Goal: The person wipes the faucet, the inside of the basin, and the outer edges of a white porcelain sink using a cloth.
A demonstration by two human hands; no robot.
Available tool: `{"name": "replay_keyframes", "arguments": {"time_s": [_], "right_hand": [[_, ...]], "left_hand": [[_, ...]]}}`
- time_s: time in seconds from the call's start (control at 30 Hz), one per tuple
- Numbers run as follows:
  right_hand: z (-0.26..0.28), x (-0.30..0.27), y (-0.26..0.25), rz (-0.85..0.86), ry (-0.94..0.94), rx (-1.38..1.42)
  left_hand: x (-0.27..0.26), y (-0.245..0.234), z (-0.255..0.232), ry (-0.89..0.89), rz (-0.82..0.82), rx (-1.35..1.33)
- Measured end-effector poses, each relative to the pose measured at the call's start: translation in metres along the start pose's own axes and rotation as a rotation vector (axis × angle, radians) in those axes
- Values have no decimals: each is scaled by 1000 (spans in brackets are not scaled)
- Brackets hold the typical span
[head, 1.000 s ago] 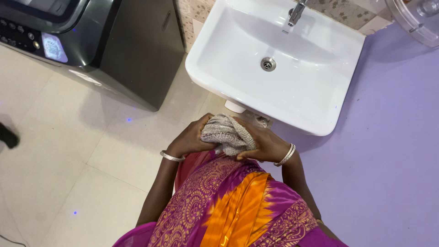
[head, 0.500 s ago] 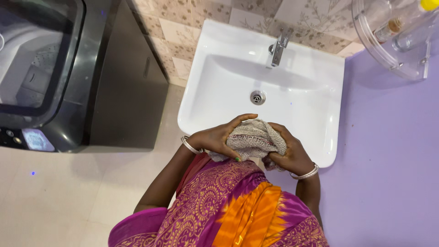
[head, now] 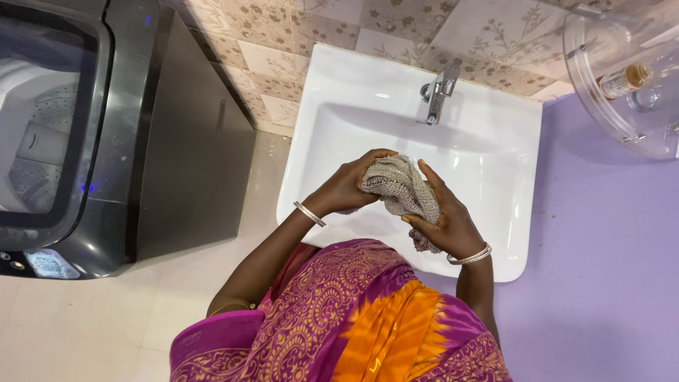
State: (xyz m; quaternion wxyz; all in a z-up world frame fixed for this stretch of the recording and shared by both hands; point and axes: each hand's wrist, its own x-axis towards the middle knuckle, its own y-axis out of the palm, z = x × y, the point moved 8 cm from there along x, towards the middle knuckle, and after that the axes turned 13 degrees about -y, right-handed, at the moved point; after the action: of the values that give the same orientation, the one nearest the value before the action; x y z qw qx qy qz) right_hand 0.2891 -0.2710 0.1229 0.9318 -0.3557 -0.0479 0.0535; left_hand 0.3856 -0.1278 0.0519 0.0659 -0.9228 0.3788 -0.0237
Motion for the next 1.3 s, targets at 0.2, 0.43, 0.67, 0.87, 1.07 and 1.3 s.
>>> {"name": "replay_keyframes", "arguments": {"time_s": [0.2, 0.43, 0.67, 0.87, 1.07, 1.3], "right_hand": [[-20, 2, -37, -151, -292, -83], [-52, 3, -50, -152, -228, -43], [-50, 49, -110, -395, -438, -295], [-128, 137, -109, -504, -279, -411], [-173, 164, -103, -445, -182, -467], [-165, 217, -133, -352, -118, -521]], "left_hand": [[24, 15, -12, 59, -77, 101], [30, 32, -10, 135, -77, 176], [131, 18, -27, 315, -387, 86], [235, 4, -12, 74, -600, 318], [255, 11, 22, -31, -597, 215], [302, -14, 20, -81, -653, 209]]}}
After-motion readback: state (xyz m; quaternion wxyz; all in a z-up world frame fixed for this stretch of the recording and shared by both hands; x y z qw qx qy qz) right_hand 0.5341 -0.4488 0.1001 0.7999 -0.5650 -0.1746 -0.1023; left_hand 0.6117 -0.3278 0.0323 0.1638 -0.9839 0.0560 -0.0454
